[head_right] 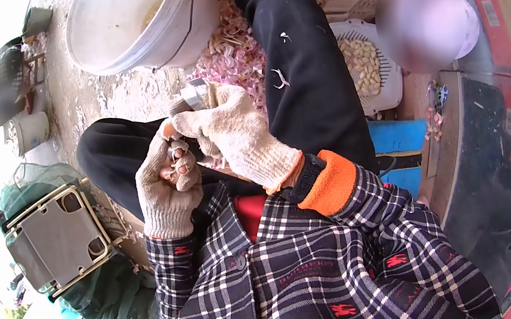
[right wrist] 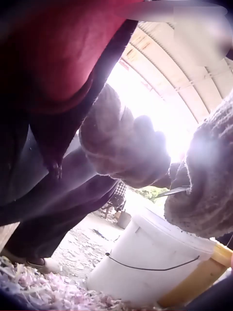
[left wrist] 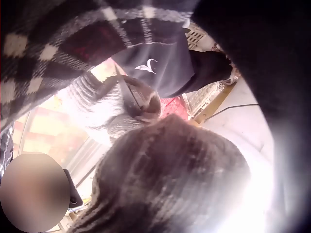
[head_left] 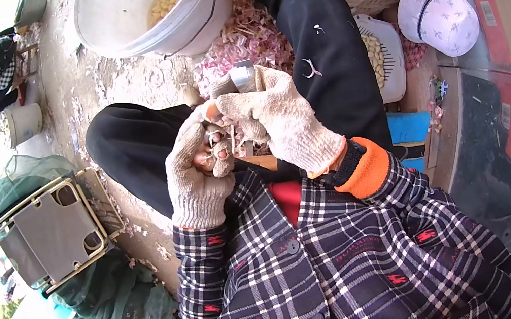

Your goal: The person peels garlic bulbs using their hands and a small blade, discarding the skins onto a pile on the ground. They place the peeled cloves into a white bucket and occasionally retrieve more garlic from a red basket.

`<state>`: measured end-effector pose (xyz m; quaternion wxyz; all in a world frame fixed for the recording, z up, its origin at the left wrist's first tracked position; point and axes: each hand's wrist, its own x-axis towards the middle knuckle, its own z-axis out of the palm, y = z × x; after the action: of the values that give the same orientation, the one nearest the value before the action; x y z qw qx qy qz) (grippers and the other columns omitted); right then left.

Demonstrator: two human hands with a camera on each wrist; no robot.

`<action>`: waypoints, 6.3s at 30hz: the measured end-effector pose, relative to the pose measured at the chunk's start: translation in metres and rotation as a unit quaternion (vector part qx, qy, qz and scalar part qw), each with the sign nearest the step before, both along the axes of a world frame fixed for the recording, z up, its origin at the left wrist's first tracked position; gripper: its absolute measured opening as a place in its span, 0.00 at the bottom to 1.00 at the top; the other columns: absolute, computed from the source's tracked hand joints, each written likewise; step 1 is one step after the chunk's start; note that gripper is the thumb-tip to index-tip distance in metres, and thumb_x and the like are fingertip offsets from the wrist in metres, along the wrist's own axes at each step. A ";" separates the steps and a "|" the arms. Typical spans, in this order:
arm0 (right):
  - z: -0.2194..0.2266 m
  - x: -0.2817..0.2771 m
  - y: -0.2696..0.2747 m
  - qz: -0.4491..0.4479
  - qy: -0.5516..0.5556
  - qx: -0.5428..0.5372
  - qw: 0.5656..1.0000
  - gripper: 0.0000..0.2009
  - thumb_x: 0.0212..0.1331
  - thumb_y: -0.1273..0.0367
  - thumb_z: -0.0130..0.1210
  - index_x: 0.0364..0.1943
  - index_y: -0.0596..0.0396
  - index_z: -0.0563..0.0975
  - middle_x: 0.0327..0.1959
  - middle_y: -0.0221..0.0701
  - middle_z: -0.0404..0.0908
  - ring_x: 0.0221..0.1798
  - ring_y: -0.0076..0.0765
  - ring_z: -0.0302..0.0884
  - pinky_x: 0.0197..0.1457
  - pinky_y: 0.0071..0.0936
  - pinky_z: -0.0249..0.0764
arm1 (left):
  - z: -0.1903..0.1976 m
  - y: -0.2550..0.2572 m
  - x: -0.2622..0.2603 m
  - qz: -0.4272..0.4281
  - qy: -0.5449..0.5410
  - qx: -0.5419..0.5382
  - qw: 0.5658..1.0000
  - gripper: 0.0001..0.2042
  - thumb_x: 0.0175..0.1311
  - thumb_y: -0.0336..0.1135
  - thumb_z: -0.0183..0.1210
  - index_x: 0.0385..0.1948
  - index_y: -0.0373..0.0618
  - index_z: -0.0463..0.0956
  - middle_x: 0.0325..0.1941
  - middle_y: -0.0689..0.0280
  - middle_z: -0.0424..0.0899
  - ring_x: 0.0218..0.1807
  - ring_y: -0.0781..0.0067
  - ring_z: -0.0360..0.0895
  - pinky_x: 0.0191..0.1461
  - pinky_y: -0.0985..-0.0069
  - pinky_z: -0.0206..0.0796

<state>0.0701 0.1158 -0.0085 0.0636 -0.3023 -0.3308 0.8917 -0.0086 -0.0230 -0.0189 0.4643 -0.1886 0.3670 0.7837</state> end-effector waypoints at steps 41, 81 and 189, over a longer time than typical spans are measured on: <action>0.030 0.015 0.019 0.346 -0.012 0.530 0.774 0.13 0.62 0.61 0.55 0.47 0.50 0.78 0.32 0.43 0.81 0.36 0.52 0.80 0.40 0.40 0.75 | 0.054 -0.020 -0.019 -0.313 0.474 -0.254 0.783 0.14 0.61 0.23 0.61 0.49 0.34 0.80 0.36 0.68 0.83 0.37 0.84 0.77 0.40 0.86 0.69; 0.028 0.021 0.009 0.164 -0.025 0.666 0.727 0.10 0.60 0.65 0.58 0.43 0.49 0.78 0.30 0.37 0.82 0.31 0.45 0.82 0.32 0.40 0.76 | 0.043 0.007 0.006 -0.154 0.404 -0.280 0.857 0.14 0.61 0.27 0.64 0.48 0.36 0.79 0.32 0.71 0.80 0.29 0.85 0.73 0.31 0.88 0.65; 0.008 0.020 0.017 0.272 -0.059 0.445 0.851 0.17 0.58 0.56 0.62 0.38 0.58 0.79 0.20 0.36 0.79 0.24 0.39 0.78 0.30 0.33 0.72 | 0.006 -0.020 -0.001 -0.047 0.066 0.093 0.992 0.23 0.69 0.39 0.55 0.58 0.31 0.67 0.33 0.59 0.79 0.20 0.80 0.70 0.19 0.86 0.65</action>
<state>0.0898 0.1332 -0.0005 -0.0737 -0.1919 -0.7643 0.6113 -0.0101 -0.0430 -0.0132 0.4910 -0.0748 0.3313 0.8022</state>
